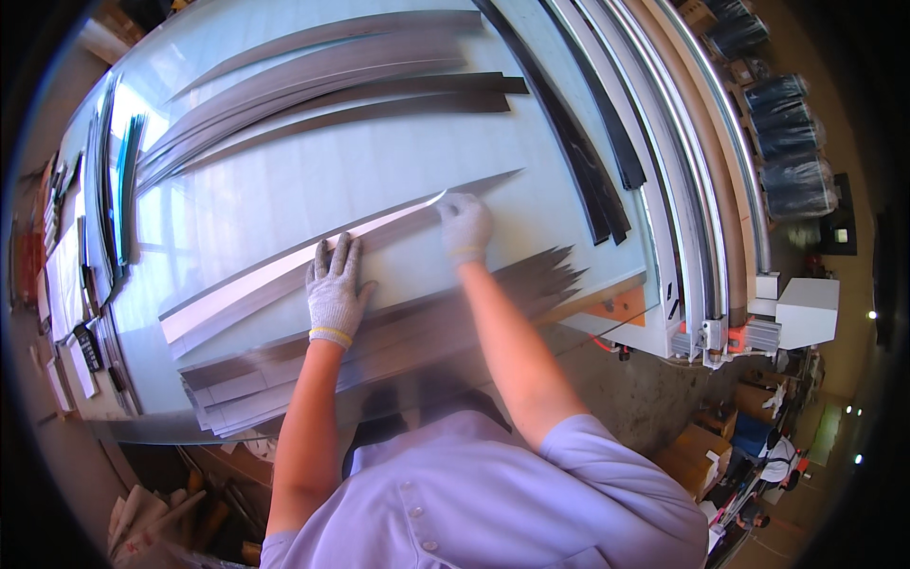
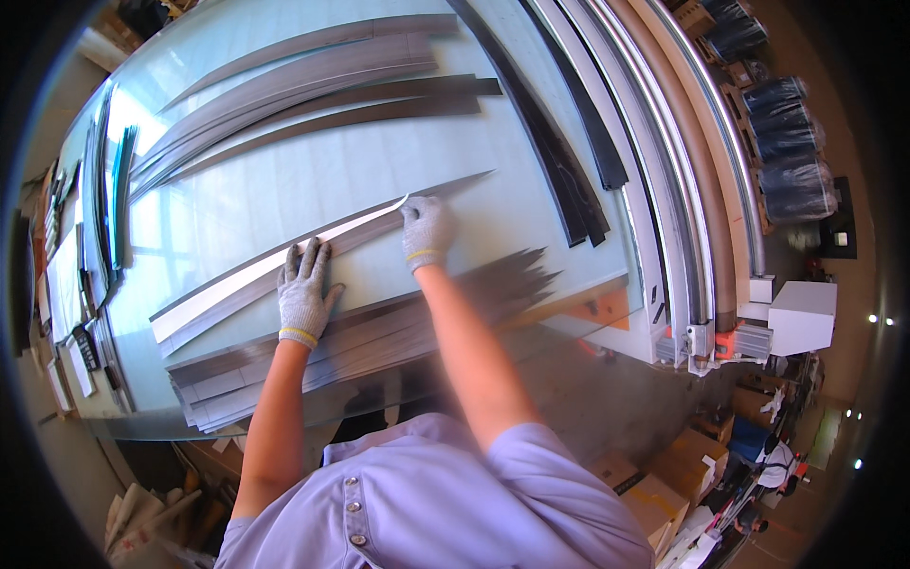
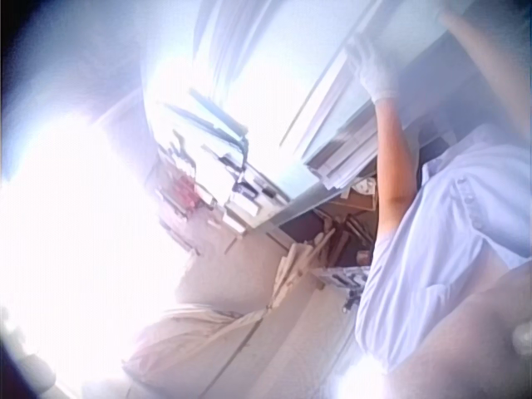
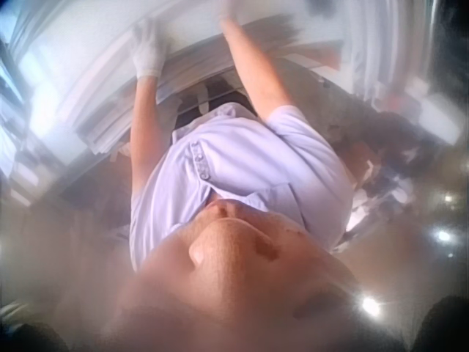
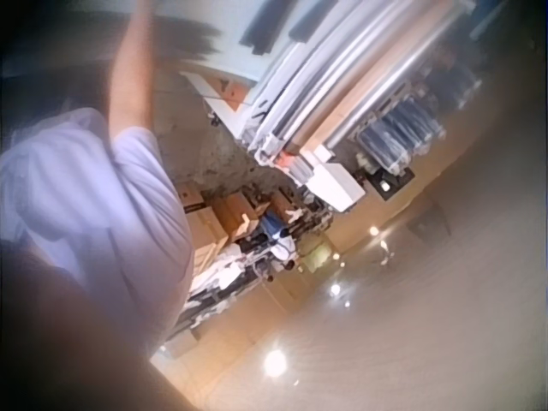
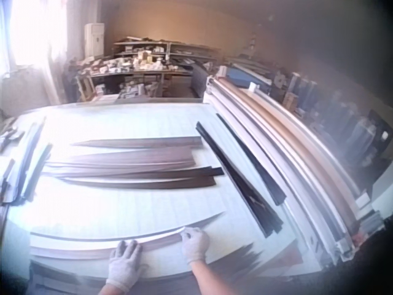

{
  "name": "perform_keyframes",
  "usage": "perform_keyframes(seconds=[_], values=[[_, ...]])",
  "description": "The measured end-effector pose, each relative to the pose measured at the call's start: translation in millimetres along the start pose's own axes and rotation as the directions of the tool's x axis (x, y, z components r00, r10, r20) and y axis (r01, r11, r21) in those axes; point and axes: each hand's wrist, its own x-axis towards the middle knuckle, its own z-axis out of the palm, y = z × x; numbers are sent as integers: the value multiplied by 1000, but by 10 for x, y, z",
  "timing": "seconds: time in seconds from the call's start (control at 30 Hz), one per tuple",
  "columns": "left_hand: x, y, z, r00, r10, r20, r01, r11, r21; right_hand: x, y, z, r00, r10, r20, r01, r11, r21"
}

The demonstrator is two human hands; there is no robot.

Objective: The person organizes and stacks several thin metal frame components on a large work table, handling each piece one by one to align them.

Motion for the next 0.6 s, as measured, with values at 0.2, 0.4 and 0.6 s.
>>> perform_keyframes(seconds=[0.2, 0.4, 0.6], values=[[59, -29, -18, 999, 26, -26, -27, 998, -52, -226, -303, 232, 977, -188, 99, 190, 982, -12], [324, -33, 19, 991, -49, -127, 25, 983, -184, -397, -526, 374, 925, -288, 246, 299, 954, -8], [688, 77, 43, 988, -34, -152, -14, 951, -309, -361, -432, 355, 904, -315, 289, 305, 949, 79]])
